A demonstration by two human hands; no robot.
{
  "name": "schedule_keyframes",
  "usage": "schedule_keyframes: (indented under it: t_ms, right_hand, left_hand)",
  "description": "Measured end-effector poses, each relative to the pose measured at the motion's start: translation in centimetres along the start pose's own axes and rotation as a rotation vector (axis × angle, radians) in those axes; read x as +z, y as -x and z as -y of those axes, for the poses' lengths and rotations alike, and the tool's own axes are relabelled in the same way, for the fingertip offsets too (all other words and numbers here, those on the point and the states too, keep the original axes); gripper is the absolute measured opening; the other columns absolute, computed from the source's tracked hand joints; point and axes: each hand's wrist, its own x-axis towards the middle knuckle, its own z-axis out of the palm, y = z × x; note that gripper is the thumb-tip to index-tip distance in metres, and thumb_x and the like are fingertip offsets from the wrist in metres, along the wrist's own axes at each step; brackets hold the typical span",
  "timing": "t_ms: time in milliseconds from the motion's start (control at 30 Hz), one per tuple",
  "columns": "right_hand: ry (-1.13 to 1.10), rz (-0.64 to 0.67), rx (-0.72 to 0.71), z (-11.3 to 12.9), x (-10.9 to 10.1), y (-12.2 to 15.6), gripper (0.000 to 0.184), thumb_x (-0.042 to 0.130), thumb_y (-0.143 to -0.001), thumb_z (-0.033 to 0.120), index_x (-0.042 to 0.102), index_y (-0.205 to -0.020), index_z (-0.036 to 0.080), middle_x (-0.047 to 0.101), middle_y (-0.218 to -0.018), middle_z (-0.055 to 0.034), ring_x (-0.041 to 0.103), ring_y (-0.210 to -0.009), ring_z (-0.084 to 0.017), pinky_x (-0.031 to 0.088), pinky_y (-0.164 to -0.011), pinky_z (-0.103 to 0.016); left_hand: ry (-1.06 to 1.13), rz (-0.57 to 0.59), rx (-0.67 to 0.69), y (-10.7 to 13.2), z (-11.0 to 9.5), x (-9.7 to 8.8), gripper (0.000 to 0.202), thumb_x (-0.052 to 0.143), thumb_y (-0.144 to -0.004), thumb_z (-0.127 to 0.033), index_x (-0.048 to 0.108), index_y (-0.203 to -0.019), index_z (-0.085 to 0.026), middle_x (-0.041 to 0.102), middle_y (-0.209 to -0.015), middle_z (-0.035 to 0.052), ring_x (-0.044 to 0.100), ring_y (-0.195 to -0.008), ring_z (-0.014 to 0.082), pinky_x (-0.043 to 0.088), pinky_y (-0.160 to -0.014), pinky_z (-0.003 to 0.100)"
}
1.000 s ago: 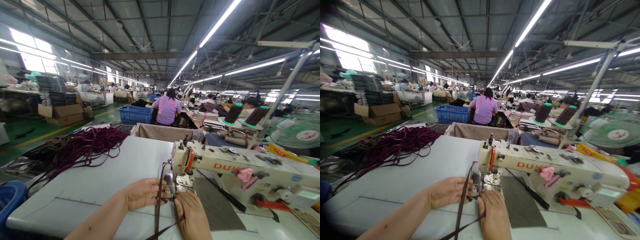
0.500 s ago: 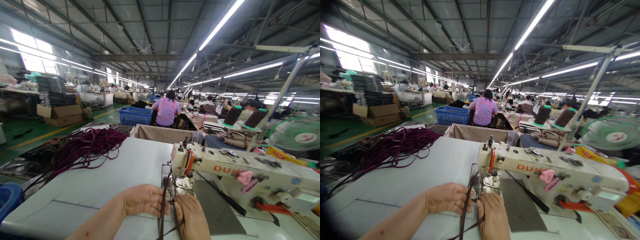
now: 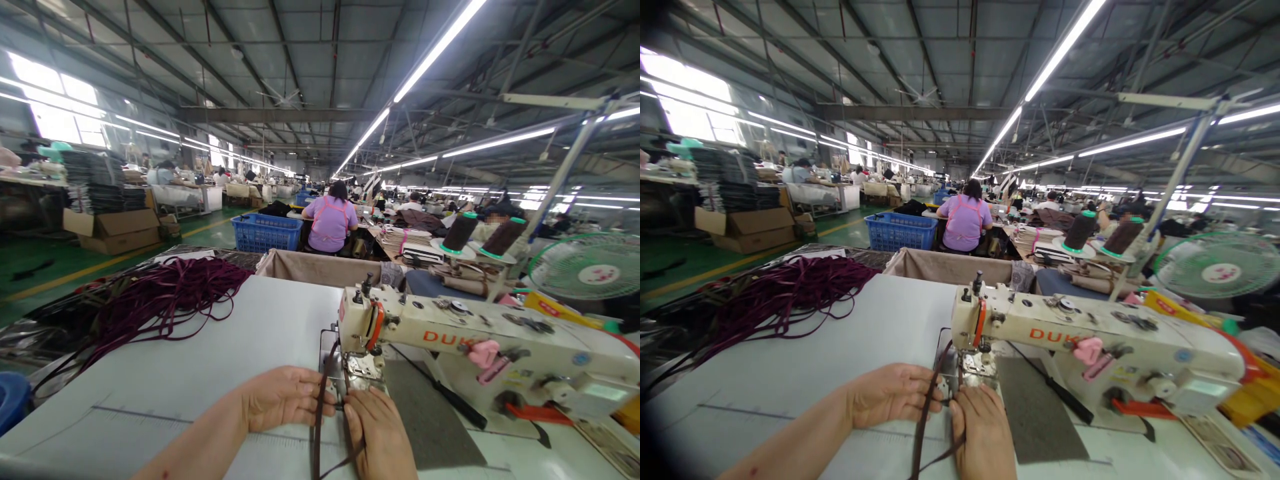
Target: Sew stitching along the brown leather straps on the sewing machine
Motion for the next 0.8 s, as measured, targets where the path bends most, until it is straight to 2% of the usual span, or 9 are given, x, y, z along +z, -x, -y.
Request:
schedule_keyframes:
  t_ms: [300,633,800]
  right_hand:
    - [0.019,-0.018,-0.015,0.1,-0.3,-0.3,0.033,0.039,-0.110,0.020,0.072,-0.103,0.024,0.079,-0.101,-0.0002,0.075,-0.091,-0.016,0.054,-0.096,-0.035]
    - [0.031,0.031,-0.060,-1.3,0.8,0.9,0.025,0.047,-0.107,0.019,0.071,-0.109,0.024,0.079,-0.107,-0.0014,0.076,-0.097,-0.017,0.055,-0.099,-0.034]
    - [0.014,-0.016,-0.074,-1.6,1.3,1.2,0.028,0.046,-0.106,0.017,0.073,-0.108,0.023,0.079,-0.106,-0.0033,0.076,-0.096,-0.016,0.056,-0.100,-0.031]
  left_hand:
    - [0.016,-0.009,-0.003,-0.2,0.2,0.0,0.041,0.074,-0.093,-0.021,0.071,-0.132,-0.010,0.070,-0.134,0.0214,0.069,-0.123,0.0307,0.047,-0.112,0.046]
    - [0.035,-0.007,0.013,-0.2,0.2,0.0,0.036,0.072,-0.094,-0.020,0.073,-0.129,-0.010,0.072,-0.131,0.0209,0.069,-0.121,0.0299,0.049,-0.111,0.046]
    - [0.038,-0.010,0.007,-0.2,0.3,-0.1,0.037,0.075,-0.092,-0.021,0.073,-0.128,-0.011,0.071,-0.131,0.0203,0.069,-0.121,0.0294,0.048,-0.112,0.046]
